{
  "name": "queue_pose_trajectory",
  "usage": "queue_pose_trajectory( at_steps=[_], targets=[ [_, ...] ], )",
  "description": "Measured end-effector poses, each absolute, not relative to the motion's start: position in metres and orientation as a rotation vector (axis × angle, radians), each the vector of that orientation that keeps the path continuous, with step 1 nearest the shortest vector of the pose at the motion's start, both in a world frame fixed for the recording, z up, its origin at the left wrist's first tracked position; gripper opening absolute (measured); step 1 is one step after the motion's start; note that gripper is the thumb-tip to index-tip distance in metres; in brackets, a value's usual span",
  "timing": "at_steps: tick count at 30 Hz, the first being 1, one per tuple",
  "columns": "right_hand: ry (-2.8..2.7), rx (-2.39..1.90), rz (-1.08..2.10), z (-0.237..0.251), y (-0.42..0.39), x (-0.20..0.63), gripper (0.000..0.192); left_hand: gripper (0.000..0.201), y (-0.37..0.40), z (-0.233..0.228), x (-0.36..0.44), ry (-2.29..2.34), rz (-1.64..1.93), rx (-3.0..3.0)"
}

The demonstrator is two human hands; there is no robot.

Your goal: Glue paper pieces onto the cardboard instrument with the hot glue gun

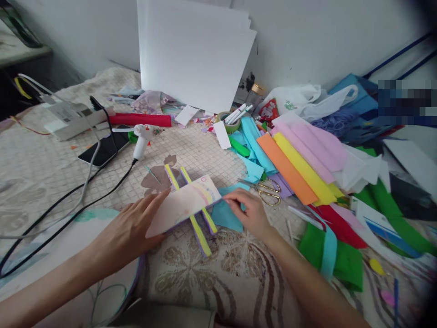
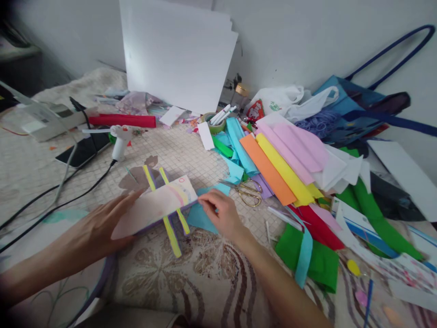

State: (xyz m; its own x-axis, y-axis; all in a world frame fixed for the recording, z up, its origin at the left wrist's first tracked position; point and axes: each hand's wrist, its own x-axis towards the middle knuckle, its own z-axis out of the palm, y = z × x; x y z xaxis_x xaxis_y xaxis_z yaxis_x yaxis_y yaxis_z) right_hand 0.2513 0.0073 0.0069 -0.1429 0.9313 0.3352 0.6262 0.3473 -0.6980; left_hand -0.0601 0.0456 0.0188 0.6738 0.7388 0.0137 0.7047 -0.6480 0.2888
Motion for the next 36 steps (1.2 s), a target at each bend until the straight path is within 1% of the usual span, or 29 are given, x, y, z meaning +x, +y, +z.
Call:
queue_pose_trajectory(
  at_steps=[3, 9, 12, 17, 24, 30, 33, 36],
  targets=[
    [-2.062, -1.351, 0.583, 0.006, -0.002, 0.241, 0.017, 0.086, 0.045, 0.018, -0.060, 1.161, 0.186, 2.635],
    [-2.323, -1.394, 0.526, 0.005, -0.002, 0.223, 0.025, 0.085, 0.045, 0.017, -0.060, 1.163, 0.154, 2.635],
    [-2.221, -1.377, 0.607, 0.008, 0.000, 0.226, 0.025, 0.085, 0.045, 0.019, -0.061, 1.166, 0.149, 2.629],
    [-1.993, -1.507, 0.746, 0.011, -0.008, 0.234, 0.022, 0.084, 0.045, 0.018, -0.060, 1.169, 0.156, 2.637],
    [-1.956, -1.548, 0.908, 0.015, -0.023, 0.220, 0.030, 0.085, 0.045, 0.016, -0.060, 1.160, 0.175, 2.633],
    [-1.902, -1.604, 0.932, 0.015, -0.028, 0.221, 0.034, 0.082, 0.045, 0.015, -0.061, 1.164, 0.204, 2.650],
    [-1.896, -1.552, 0.985, 0.014, -0.031, 0.222, 0.037, 0.083, 0.045, 0.014, -0.062, 1.169, 0.198, 2.648],
    [-1.818, -1.591, 1.014, 0.013, -0.031, 0.223, 0.037, 0.084, 0.045, 0.014, -0.063, 1.180, 0.177, 2.638]
  ],
)
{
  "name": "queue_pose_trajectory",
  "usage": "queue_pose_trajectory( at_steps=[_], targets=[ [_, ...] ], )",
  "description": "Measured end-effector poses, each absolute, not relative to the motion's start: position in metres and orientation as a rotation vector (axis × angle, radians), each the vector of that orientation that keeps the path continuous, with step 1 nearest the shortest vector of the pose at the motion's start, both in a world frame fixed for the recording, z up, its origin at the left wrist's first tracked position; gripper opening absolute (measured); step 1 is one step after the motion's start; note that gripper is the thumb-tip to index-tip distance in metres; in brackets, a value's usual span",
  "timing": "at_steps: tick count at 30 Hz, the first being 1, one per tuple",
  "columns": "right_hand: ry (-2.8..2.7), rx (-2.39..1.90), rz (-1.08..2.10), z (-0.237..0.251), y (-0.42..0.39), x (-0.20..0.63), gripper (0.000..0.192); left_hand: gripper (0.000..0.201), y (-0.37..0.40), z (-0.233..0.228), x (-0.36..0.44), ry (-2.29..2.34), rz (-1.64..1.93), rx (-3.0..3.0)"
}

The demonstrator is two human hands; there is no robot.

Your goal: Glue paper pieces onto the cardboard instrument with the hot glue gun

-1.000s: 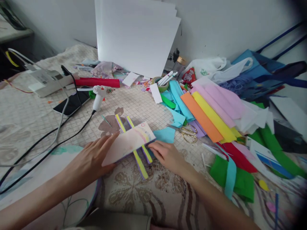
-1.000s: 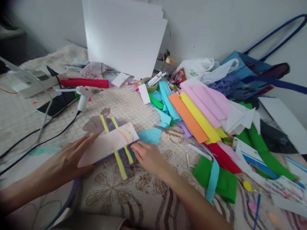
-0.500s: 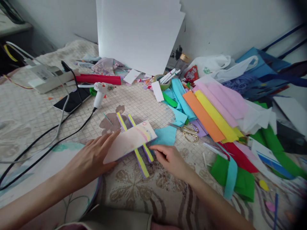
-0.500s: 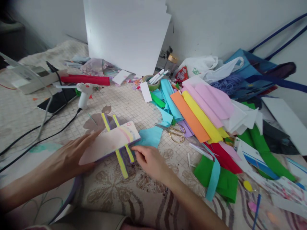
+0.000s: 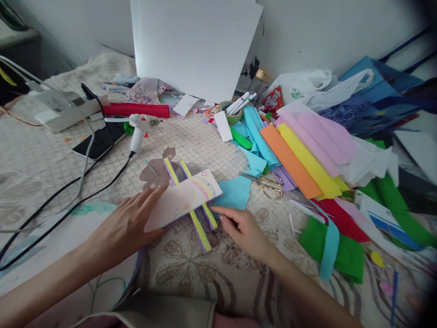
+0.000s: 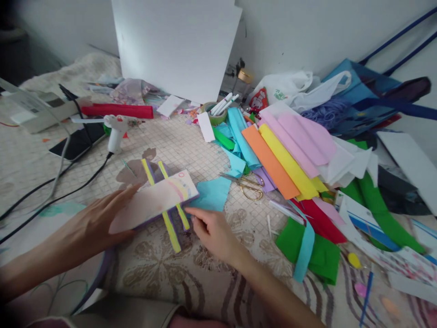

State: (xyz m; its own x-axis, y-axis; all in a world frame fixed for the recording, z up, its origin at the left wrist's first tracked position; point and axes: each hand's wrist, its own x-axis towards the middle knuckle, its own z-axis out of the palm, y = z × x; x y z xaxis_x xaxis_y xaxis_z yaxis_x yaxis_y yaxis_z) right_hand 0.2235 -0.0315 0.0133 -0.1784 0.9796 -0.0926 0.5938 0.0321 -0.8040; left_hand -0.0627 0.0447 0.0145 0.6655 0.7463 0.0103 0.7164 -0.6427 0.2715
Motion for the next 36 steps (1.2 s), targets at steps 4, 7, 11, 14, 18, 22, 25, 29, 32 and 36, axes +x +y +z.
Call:
queue_pose_trajectory(
  at_steps=[4, 7, 11, 14, 18, 22, 25, 29, 32, 36],
  targets=[
    [-1.734, -1.656, 0.999, 0.013, -0.031, 0.223, 0.036, 0.084, 0.044, 0.015, -0.062, 1.176, 0.156, 2.638],
    [-1.766, -1.600, 1.060, 0.013, -0.033, 0.220, 0.036, 0.085, 0.044, 0.014, -0.062, 1.182, 0.163, 2.649],
    [-1.706, -1.590, 1.157, 0.010, -0.035, 0.219, 0.036, 0.086, 0.044, 0.014, -0.063, 1.177, 0.151, 2.663],
    [-1.601, -1.648, 1.172, 0.009, -0.035, 0.219, 0.036, 0.085, 0.044, 0.016, -0.064, 1.182, 0.126, 2.664],
    [-1.594, -1.594, 1.242, 0.012, -0.036, 0.218, 0.036, 0.082, 0.043, 0.020, -0.064, 1.191, 0.128, 2.637],
    [-1.598, -1.586, 1.232, 0.018, -0.041, 0.216, 0.036, 0.082, 0.043, 0.022, -0.068, 1.183, 0.167, 2.559],
    [-1.691, -1.524, 1.125, 0.016, -0.046, 0.214, 0.037, 0.081, 0.042, 0.019, -0.072, 1.162, 0.152, 2.508],
    [-1.887, -1.350, 0.946, 0.005, -0.051, 0.212, 0.043, 0.082, 0.041, 0.016, -0.073, 1.186, 0.140, 2.477],
    [-2.006, -1.323, 0.838, -0.002, -0.054, 0.212, 0.045, 0.081, 0.040, 0.017, -0.072, 1.185, 0.158, 2.476],
    [-2.035, -1.384, 0.800, -0.004, -0.057, 0.213, 0.046, 0.081, 0.039, 0.021, -0.070, 1.189, 0.140, 2.465]
  ],
)
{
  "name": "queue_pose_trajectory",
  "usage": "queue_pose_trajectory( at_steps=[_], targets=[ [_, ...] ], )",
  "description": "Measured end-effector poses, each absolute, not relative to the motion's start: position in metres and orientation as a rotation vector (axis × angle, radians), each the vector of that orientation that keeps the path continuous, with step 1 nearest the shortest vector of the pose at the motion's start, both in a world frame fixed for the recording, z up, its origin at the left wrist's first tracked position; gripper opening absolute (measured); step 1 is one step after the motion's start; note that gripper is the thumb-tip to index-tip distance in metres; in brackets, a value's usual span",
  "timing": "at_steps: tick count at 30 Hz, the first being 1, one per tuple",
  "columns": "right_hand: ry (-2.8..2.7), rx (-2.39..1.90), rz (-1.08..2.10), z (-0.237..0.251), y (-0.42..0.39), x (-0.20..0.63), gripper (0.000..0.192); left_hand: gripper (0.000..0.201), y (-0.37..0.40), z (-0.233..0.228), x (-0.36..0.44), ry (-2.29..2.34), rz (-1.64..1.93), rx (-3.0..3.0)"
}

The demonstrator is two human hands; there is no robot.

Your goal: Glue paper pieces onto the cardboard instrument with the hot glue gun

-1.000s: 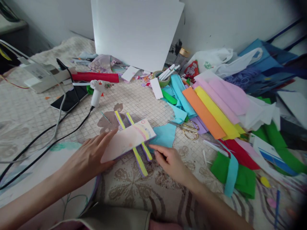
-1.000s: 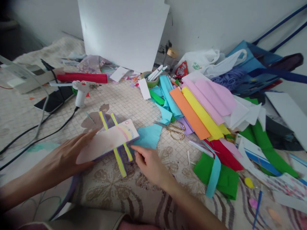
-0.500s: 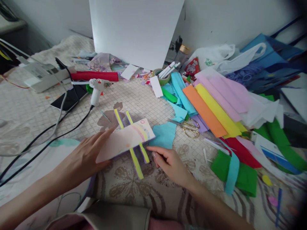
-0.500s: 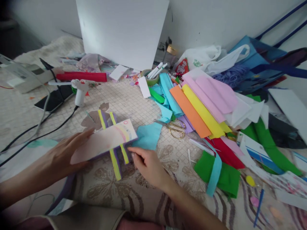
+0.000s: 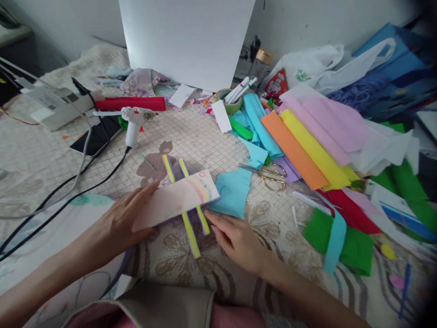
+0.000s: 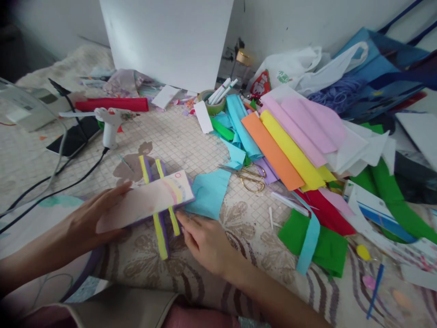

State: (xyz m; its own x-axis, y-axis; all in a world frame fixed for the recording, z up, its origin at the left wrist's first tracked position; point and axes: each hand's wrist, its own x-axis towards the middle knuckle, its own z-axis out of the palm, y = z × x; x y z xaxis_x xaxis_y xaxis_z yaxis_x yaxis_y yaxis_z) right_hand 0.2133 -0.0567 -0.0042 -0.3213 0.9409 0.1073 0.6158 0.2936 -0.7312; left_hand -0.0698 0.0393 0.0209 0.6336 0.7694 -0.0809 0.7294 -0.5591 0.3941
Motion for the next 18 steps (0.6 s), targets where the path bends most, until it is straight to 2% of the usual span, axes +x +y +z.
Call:
queue_pose_trajectory(
  at_steps=[8, 14, 18],
  targets=[
    [-2.131, -1.408, 0.720, -0.005, -0.065, 0.216, 0.046, 0.081, 0.040, 0.020, -0.072, 1.167, 0.152, 2.482],
    [-1.875, -1.403, 0.867, -0.002, -0.061, 0.213, 0.039, 0.082, 0.038, 0.023, -0.071, 1.164, 0.081, 2.487],
    [-1.813, -1.380, 0.910, -0.003, -0.059, 0.211, 0.038, 0.077, 0.050, 0.032, -0.075, 1.187, 0.157, 2.559]
  ],
)
